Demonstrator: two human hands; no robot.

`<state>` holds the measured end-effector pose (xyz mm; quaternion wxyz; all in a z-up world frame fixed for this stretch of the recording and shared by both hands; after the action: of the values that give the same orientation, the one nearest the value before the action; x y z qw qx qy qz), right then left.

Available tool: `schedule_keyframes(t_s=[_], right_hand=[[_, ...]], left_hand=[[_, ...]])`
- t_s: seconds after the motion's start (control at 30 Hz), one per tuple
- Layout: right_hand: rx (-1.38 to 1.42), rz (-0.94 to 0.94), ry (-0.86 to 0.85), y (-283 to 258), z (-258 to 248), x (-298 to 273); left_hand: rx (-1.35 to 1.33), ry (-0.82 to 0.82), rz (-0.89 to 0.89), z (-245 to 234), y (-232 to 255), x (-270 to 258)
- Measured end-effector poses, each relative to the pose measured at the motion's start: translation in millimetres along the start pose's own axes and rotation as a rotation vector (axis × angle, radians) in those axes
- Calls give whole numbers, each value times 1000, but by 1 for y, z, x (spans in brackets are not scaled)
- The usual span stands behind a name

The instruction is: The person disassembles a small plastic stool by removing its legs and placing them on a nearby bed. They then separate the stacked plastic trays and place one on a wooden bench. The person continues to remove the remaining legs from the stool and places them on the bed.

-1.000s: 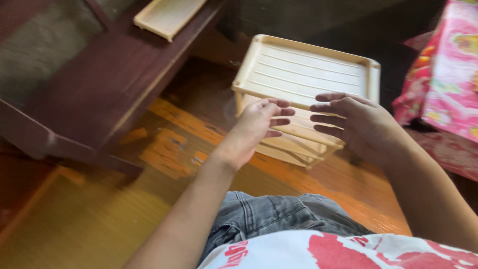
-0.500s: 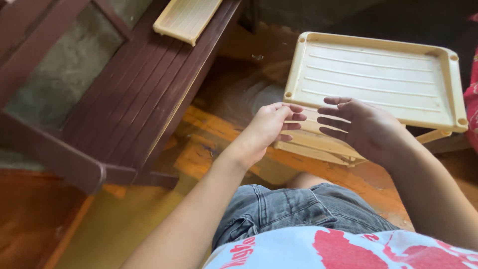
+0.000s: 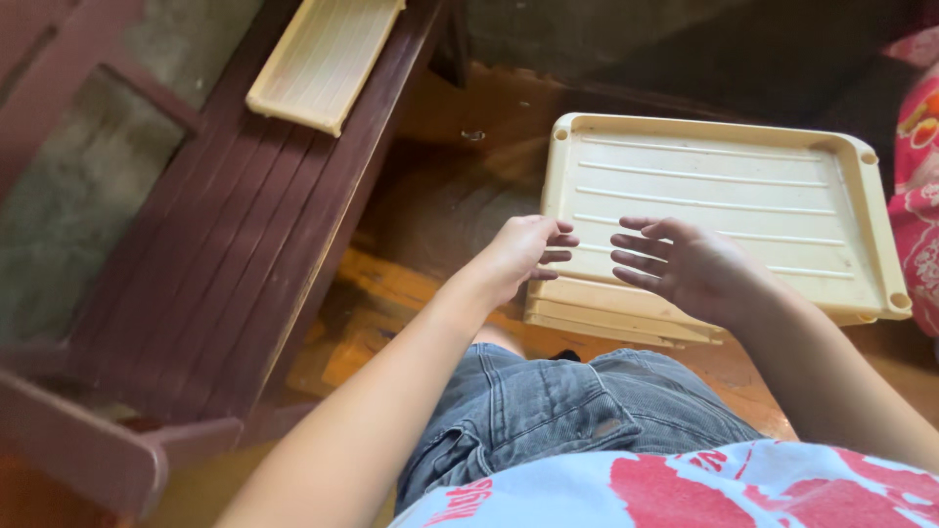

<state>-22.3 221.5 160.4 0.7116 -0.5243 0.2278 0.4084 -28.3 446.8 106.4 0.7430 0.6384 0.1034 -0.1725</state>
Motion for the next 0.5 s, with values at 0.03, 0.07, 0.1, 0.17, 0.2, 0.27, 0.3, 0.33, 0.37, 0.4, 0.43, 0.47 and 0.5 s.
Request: schedule_keyframes(t_s=[0.03,0.07,0.1,0.17,0.2,0.27,0.3,0.33,0.37,0.4,0.43,0.47,0.5], right_hand=[[35,15,31,-2,-2,6],[84,31,54,-3,-3,11],[133,47,77,-3,-5,16],[242,83,119,1,-6,29],[304,99,142,4,-5,35],[406,145,186,9,-7,44],[445,175,208,12,-8,48],[487,211,227,17,-7,52],[560,221,259,23,-5,58],[631,228,291,29,-3,63],[703,236,323,36,-2,68],[783,248,320,45,2,74],[863,257,316,54,6,81]], left_hand=[[20,3,-35,-4,-7,13],[43,0,-70,-8,-13,26],[64,-12,-95,-11,-20,40],[118,-42,-147,-21,-34,69],[156,-66,-176,-26,-40,82],[241,-121,-232,-36,-52,106],[263,-160,-260,-39,-57,117],[288,-198,-293,-43,-62,125],[313,-235,-327,-47,-67,132],[337,-269,-348,-49,-70,139],[362,-303,-369,-51,-73,145],[388,-338,-393,-52,-76,149],[417,-362,-425,-53,-80,153]])
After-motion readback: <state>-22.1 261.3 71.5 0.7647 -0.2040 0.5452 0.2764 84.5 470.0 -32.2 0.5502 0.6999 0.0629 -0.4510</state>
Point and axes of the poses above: each hand's wrist, its own x-axis towards the middle knuckle, its own z-axis out of the palm, y = z × x, the point moved 2 cm from there along x, towards the middle knuckle, and after that the axes turned 11 degrees about z, right-handed, at the moved point
